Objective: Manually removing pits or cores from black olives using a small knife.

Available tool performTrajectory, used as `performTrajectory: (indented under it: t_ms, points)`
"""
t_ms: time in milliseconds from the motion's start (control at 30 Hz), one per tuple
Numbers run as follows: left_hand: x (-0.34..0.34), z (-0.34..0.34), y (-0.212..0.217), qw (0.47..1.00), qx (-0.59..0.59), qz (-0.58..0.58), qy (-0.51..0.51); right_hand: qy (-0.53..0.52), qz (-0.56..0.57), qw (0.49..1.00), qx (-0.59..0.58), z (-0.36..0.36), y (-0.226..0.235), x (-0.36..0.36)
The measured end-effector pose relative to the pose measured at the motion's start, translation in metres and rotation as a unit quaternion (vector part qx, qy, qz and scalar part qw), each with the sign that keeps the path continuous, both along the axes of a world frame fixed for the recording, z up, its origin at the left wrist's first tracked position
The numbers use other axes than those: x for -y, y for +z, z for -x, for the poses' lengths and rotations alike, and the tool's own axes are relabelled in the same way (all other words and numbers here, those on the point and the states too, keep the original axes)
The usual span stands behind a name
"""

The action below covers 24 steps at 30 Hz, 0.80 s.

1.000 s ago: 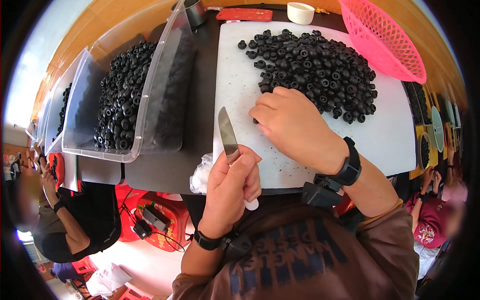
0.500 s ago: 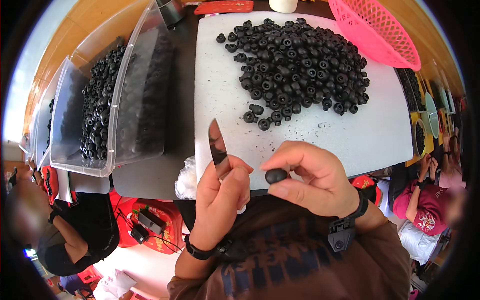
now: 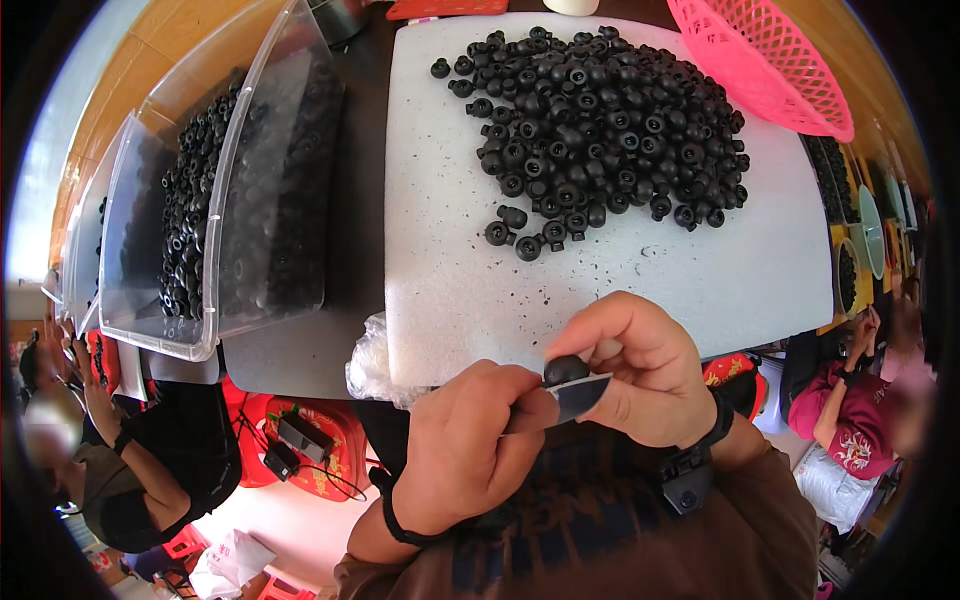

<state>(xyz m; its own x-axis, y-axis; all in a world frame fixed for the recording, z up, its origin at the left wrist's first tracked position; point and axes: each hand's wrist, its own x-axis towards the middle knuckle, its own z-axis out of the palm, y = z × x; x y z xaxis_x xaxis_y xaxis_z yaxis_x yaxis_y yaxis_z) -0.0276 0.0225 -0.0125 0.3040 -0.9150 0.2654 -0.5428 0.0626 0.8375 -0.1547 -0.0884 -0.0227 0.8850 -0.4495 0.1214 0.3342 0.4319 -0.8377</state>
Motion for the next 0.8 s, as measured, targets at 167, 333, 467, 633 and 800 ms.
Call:
performTrajectory:
  t_ms: [167,333,467,633,800]
  points:
    - [0.001,-0.001,0.0,0.999,0.023,-0.022,-0.011,-0.002,-0.015,0.999,-0.042,0.004,-0.003,0.001]
    - [0.0,0.0,-0.002,0.999,0.032,-0.026,-0.007,0.005,0.029,0.999,-0.039,0.005,-0.006,0.002]
    - [0.0,0.001,-0.001,0.999,0.039,-0.032,-0.003,-0.008,0.038,0.998,-0.041,0.006,-0.006,0.0]
    - [-0.001,0.002,-0.002,0.998,0.05,-0.032,-0.002,-0.003,0.006,0.999,-0.043,0.007,-0.005,-0.002]
    - [-0.001,0.002,-0.003,0.997,0.067,-0.025,-0.004,-0.01,0.032,0.999,-0.003,0.008,-0.011,-0.004]
